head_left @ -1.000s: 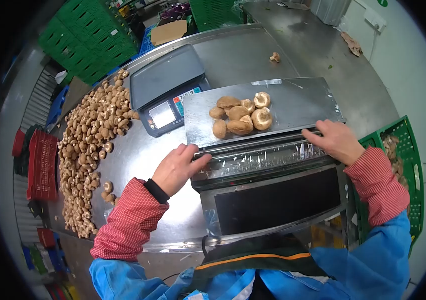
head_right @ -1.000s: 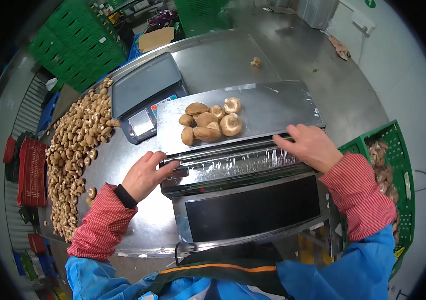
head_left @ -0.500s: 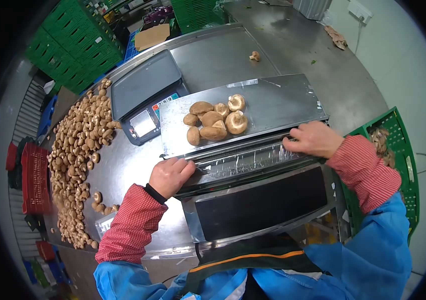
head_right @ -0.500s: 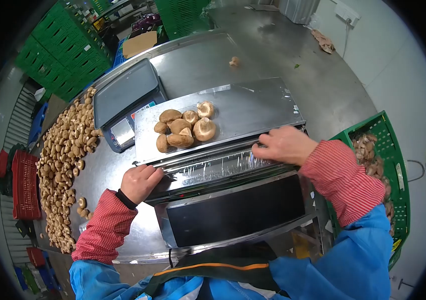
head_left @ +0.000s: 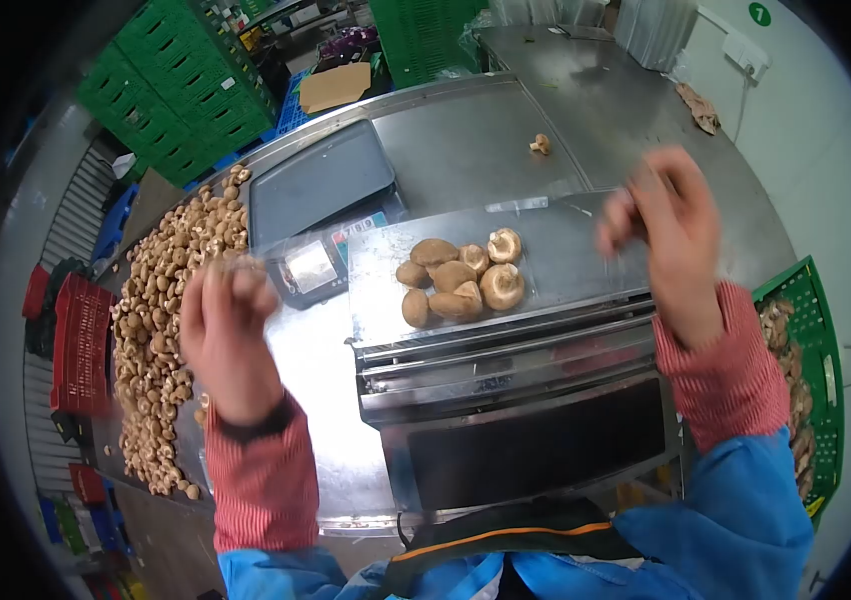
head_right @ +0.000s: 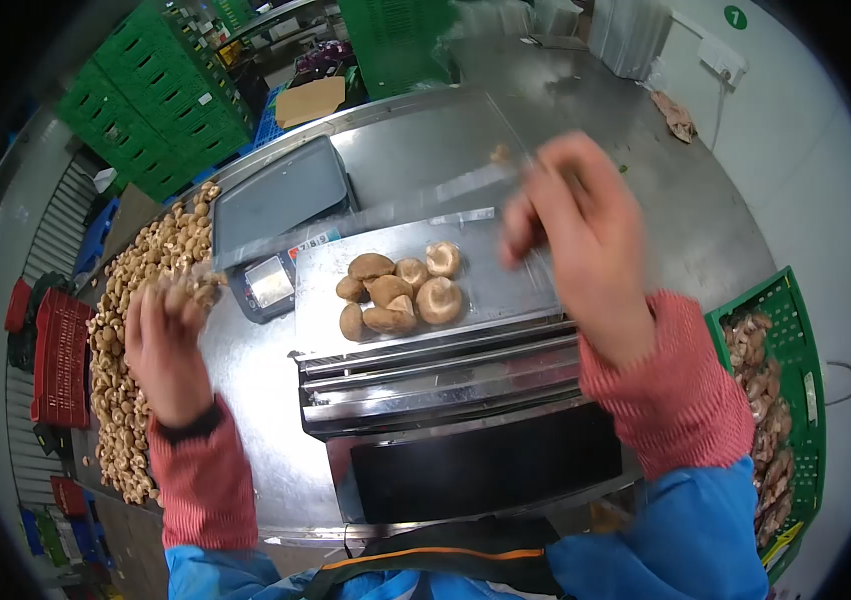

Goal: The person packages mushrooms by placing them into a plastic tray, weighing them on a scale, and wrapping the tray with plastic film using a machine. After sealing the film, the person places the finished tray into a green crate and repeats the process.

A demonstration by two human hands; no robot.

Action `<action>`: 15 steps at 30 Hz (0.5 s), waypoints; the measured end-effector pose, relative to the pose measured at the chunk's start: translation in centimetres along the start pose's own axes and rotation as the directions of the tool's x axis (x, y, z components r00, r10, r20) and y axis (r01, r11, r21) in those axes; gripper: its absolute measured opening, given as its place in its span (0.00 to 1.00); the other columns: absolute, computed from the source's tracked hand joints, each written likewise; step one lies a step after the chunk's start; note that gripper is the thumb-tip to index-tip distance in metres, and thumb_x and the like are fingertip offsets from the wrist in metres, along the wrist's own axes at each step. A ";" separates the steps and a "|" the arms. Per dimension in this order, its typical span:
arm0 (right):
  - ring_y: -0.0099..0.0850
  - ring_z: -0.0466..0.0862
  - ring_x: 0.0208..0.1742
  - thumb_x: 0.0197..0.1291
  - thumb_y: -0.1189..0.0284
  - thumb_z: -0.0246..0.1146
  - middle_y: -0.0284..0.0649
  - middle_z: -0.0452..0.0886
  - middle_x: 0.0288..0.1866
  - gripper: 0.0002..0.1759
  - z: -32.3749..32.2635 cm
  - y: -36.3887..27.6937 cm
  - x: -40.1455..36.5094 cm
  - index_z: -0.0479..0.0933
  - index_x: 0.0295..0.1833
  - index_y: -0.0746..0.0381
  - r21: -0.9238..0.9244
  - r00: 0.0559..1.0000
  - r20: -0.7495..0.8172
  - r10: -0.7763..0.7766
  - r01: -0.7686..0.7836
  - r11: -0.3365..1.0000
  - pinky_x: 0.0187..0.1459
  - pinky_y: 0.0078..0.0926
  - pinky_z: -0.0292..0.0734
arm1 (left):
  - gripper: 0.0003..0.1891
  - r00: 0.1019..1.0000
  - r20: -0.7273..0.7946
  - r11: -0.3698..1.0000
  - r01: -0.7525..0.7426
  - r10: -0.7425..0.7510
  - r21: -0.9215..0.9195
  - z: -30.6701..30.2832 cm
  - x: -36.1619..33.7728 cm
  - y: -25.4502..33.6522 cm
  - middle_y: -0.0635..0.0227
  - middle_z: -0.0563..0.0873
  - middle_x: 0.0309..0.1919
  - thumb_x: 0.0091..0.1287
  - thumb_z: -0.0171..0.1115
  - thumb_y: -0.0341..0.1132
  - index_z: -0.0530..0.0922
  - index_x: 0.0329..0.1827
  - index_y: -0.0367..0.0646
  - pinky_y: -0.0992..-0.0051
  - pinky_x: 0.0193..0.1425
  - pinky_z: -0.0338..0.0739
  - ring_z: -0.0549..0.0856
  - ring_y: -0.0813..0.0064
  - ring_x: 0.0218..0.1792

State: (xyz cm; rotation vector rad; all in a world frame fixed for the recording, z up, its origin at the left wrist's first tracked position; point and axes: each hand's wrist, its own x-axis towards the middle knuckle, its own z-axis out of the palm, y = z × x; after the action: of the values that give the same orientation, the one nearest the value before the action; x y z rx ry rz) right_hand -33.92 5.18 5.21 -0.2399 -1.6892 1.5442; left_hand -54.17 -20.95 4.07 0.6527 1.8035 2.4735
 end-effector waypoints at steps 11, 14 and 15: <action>0.23 0.79 0.27 0.66 0.60 0.57 0.42 0.79 0.26 0.17 1.7 17.2 3.8 0.74 0.37 0.65 -0.850 0.967 0.188 0.173 0.072 0.522 0.27 0.26 0.72 | 0.11 0.761 0.645 0.508 -0.586 0.076 0.631 2.3 3.1 -18.7 0.55 0.83 0.44 0.66 0.57 0.36 0.80 0.43 0.37 0.61 0.55 0.72 0.78 0.54 0.50; 0.37 0.83 0.34 0.64 0.57 0.57 0.44 0.82 0.29 0.20 1.6 16.9 4.6 0.79 0.41 0.66 -0.809 0.826 0.272 0.493 -0.081 0.582 0.38 0.33 0.75 | 0.12 0.779 0.613 0.453 -0.599 0.136 0.661 2.7 2.8 -18.3 0.56 0.80 0.31 0.67 0.57 0.38 0.76 0.37 0.35 0.62 0.45 0.73 0.78 0.58 0.37; 0.37 0.83 0.35 0.64 0.56 0.57 0.43 0.82 0.30 0.21 1.5 16.3 4.8 0.79 0.41 0.66 -0.730 0.778 0.234 0.584 -0.256 0.634 0.39 0.33 0.76 | 0.13 0.857 0.516 0.585 -0.418 0.000 0.694 2.7 2.9 -18.4 0.58 0.79 0.29 0.68 0.57 0.40 0.76 0.36 0.35 0.65 0.42 0.73 0.77 0.62 0.34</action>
State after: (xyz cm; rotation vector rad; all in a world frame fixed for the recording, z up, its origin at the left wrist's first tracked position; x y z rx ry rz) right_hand -44.11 10.83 -7.24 -0.7664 -2.7101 1.2961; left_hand -60.13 -11.57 -11.10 1.4240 2.6346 1.2178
